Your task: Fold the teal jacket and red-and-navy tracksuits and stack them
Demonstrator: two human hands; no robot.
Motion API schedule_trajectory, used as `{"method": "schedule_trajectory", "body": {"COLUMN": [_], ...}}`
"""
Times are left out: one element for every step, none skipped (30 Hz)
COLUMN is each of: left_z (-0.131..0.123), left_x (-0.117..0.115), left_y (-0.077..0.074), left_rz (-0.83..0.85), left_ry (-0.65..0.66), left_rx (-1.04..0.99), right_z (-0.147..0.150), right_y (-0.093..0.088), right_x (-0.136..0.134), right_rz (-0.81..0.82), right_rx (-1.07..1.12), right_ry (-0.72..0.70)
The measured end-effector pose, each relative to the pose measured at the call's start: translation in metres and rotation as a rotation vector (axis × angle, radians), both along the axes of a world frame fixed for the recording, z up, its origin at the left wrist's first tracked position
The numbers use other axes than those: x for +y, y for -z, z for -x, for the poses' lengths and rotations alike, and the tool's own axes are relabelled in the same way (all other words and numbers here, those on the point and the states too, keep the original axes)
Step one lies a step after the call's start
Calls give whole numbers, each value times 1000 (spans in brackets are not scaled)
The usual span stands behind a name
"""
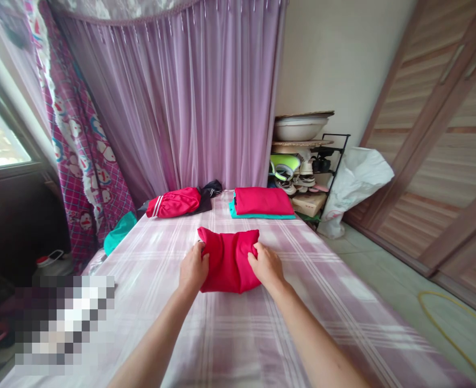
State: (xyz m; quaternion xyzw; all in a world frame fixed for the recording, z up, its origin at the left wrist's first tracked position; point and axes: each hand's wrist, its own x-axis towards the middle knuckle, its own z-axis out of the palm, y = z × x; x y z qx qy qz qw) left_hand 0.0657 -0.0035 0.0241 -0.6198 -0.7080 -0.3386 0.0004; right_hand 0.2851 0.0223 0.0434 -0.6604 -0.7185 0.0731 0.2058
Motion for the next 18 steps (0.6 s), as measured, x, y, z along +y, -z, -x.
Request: {"method": "schedule_trajectory", "body": {"left_z": [-3,-6,-9,-13,-17,-22,-27,-33,-40,-48,-55,-63,-71,-78,-84,-89,-92,-94], "left_x": [8,18,28,41,54,69,85,102,120,140,160,180,202,223,244,264,283,299], "left_y": [-5,-10,-16,-23,-31,-39,-49,-59,-70,-82,-93,-103,-111,-116,-119,-117,-112,-102], "left_rz": [-18,-35,-54,-72,-89,-106,-124,-144,-165,-188,-212,-236,-256,-268,-267,-246,-205,-145], "left_ry": [26,47,63,73,79,83,89,96,102,108,110,112,116,125,136,149,160,166], "left_rx": [-4,-15,-29,-45,-60,-73,-84,-93,-100,-110,-123,-141,-166,-197,-236,-283,-335,-391], "right_z": [2,2,0,-3,-7,-13,-20,-27,-35,-44,-54,-63,-73,-82,-91,-99,-106,-112], "right_y": [-4,-8,-12,-18,-24,-31,-39,-49,-59,-71,-83,-95,-106,-115,-121,-124,-122,-117], "right_x": [5,12,21,31,44,58,74,91,108,126,143,161,179,197,213,229,243,255], "right_rz": [-20,-35,-51,-71,-98,-129,-165,-204,-242,-279,-315,-351,-383,-406,-413,-400,-361,-299], "right_rx": [-4,-4,-3,-2,0,1,-1,-3,-6,-7,-8,-8,-9,-12,-16,-21,-26,-30], "right_ry": [-16,-26,-29,-27,-20,-8,8,26,47,68,92,114,138,167,199,235,272,307]}}
